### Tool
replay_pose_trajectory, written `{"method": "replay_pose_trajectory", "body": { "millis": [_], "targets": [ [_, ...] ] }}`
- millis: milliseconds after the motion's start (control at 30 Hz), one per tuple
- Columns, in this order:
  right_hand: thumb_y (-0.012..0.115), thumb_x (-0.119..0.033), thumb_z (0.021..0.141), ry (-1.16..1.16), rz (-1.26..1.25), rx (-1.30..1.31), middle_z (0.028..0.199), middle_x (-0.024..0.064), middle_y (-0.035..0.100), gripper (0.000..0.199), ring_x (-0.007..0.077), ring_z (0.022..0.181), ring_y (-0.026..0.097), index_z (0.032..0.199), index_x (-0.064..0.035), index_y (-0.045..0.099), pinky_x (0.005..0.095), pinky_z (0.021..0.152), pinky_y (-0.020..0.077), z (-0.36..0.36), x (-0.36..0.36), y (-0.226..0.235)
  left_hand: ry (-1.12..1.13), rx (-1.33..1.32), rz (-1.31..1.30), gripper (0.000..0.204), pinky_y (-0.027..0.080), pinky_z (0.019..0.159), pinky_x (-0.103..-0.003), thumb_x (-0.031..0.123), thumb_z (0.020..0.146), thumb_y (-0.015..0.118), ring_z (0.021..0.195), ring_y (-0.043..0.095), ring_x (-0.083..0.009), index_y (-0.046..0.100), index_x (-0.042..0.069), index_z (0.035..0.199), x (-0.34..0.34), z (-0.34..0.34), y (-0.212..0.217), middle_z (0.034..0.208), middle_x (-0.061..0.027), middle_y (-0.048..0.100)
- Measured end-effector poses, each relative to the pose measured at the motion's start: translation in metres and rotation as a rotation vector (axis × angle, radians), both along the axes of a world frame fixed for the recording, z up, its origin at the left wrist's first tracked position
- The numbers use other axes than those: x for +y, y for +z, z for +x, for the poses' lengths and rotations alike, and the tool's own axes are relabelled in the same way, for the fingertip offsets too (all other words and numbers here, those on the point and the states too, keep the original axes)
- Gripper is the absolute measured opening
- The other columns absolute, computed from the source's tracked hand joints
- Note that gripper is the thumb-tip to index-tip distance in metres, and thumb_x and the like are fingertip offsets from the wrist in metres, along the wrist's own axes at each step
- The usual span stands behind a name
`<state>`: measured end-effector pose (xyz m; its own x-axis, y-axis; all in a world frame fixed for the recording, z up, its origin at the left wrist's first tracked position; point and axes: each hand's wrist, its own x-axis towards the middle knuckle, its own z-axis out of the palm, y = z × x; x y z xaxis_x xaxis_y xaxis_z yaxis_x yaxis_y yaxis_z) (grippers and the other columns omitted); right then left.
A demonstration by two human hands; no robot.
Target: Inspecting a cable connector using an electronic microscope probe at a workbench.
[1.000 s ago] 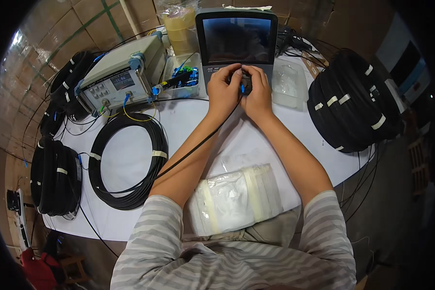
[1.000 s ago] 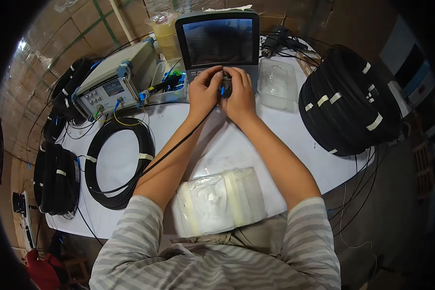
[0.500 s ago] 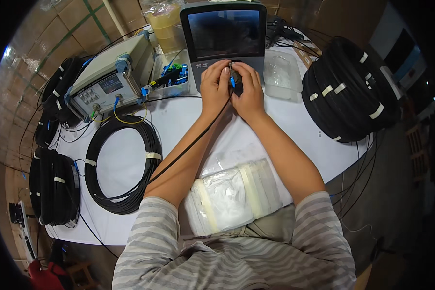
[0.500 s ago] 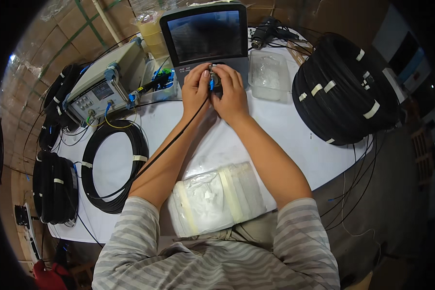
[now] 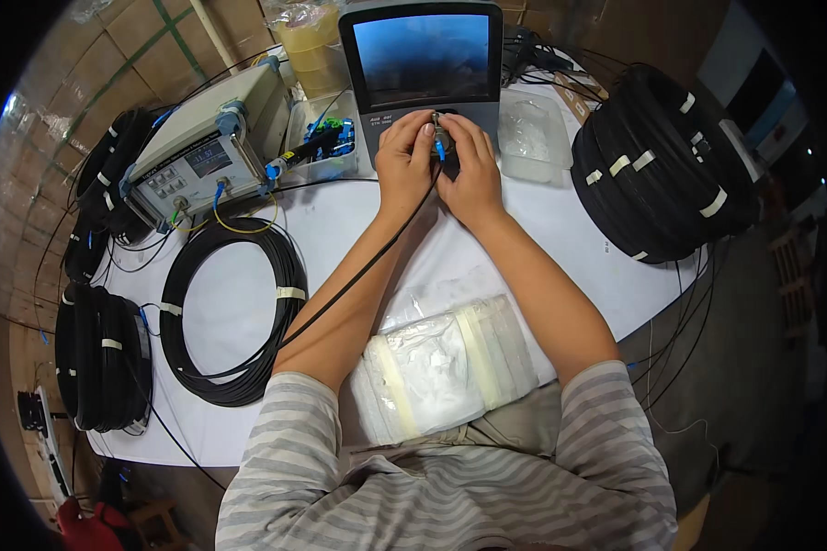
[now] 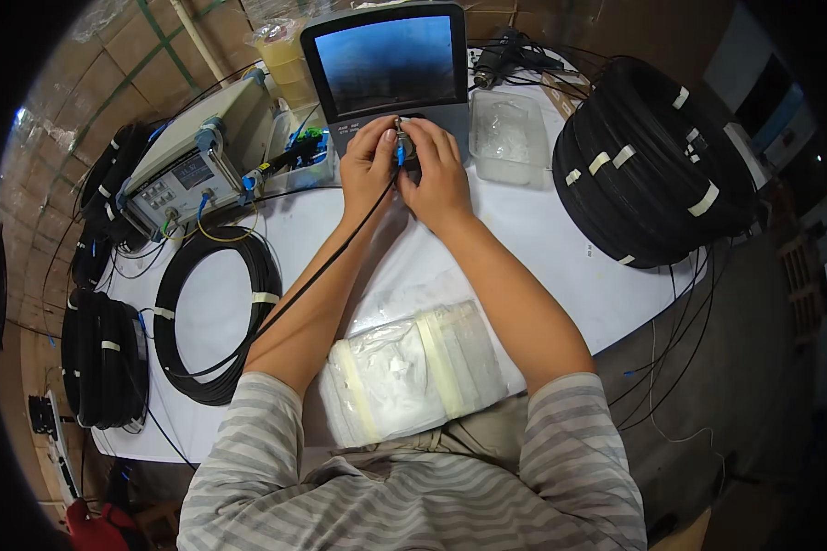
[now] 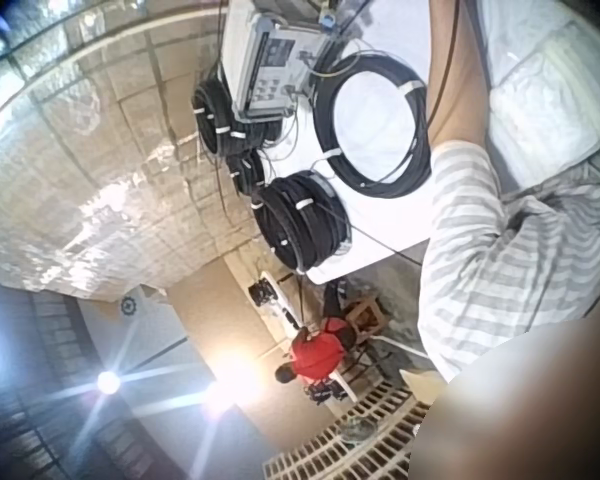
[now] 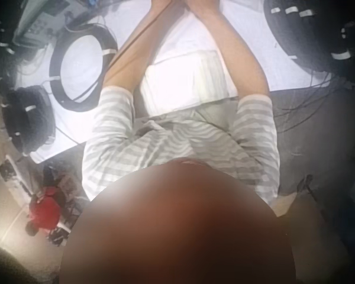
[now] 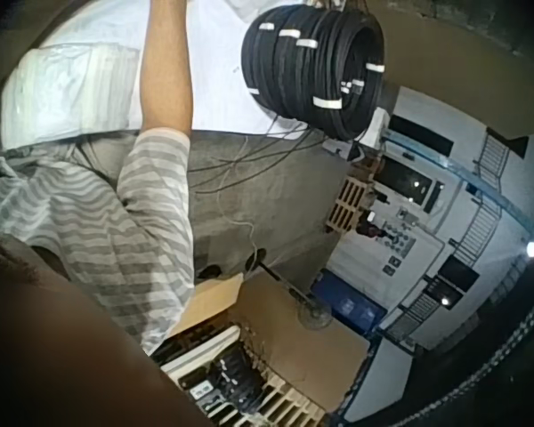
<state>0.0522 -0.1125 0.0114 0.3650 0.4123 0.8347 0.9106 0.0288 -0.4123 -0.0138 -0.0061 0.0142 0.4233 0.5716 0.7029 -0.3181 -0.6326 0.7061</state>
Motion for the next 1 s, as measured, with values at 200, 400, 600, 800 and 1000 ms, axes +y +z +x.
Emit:
{"method": "replay_pose_trajectory", "body": {
  "millis": [200,400,600,800,1000],
  "targets": [
    [0.076,-0.004,0.077,-0.013,-0.008,-0.012,0.138,0.0146,0.056,0.063,0.0377,0.125,0.054,0.136,-0.0061,0.053,0.0438,0.105,0.0459,-0.001,0.000,0.000,-0.003,0.041,0.018,0.026,0.045,0.101,-0.035,0.019,0.101,0.062,0.115,0.062,-0.0244,0.072,0.002,0.118,0.002,0.000,0.000,0.121,-0.0103,0.070],
    [0.076,-0.004,0.076,-0.031,-0.013,-0.010,0.139,0.0143,0.055,0.067,0.0381,0.126,0.053,0.138,-0.0068,0.052,0.0441,0.106,0.0451,-0.004,0.001,0.001,0.049,0.020,0.042,0.024,0.044,0.100,-0.039,0.018,0.100,0.060,0.112,0.060,-0.0286,0.072,0.006,0.118,-0.003,0.000,-0.002,0.118,-0.0107,0.071],
    [0.076,-0.004,0.076,-0.020,-0.022,-0.018,0.139,0.0144,0.055,0.070,0.0380,0.126,0.053,0.141,-0.0072,0.051,0.0443,0.106,0.0441,-0.001,-0.001,0.000,0.012,0.047,-0.073,0.026,0.045,0.101,-0.040,0.017,0.101,0.056,0.115,0.057,-0.0302,0.069,0.006,0.121,-0.009,-0.002,0.000,0.117,-0.0120,0.070],
    [0.075,-0.002,0.075,-0.007,-0.051,-0.002,0.140,0.0131,0.053,0.072,0.0377,0.128,0.050,0.142,-0.0094,0.051,0.0445,0.107,0.0446,-0.002,-0.003,0.003,0.007,0.014,-0.037,0.026,0.043,0.103,-0.040,0.015,0.101,0.056,0.117,0.057,-0.0299,0.070,0.007,0.121,-0.006,-0.003,0.000,0.120,-0.0115,0.070],
    [0.075,-0.002,0.074,-0.008,-0.041,0.005,0.139,0.0136,0.053,0.071,0.0375,0.127,0.051,0.141,-0.0101,0.052,0.0437,0.106,0.0450,0.000,-0.004,0.001,0.019,0.008,0.033,0.026,0.043,0.103,-0.039,0.012,0.101,0.055,0.117,0.057,-0.0297,0.070,0.007,0.120,-0.005,-0.001,-0.001,0.122,-0.0106,0.069]
  ]
}}
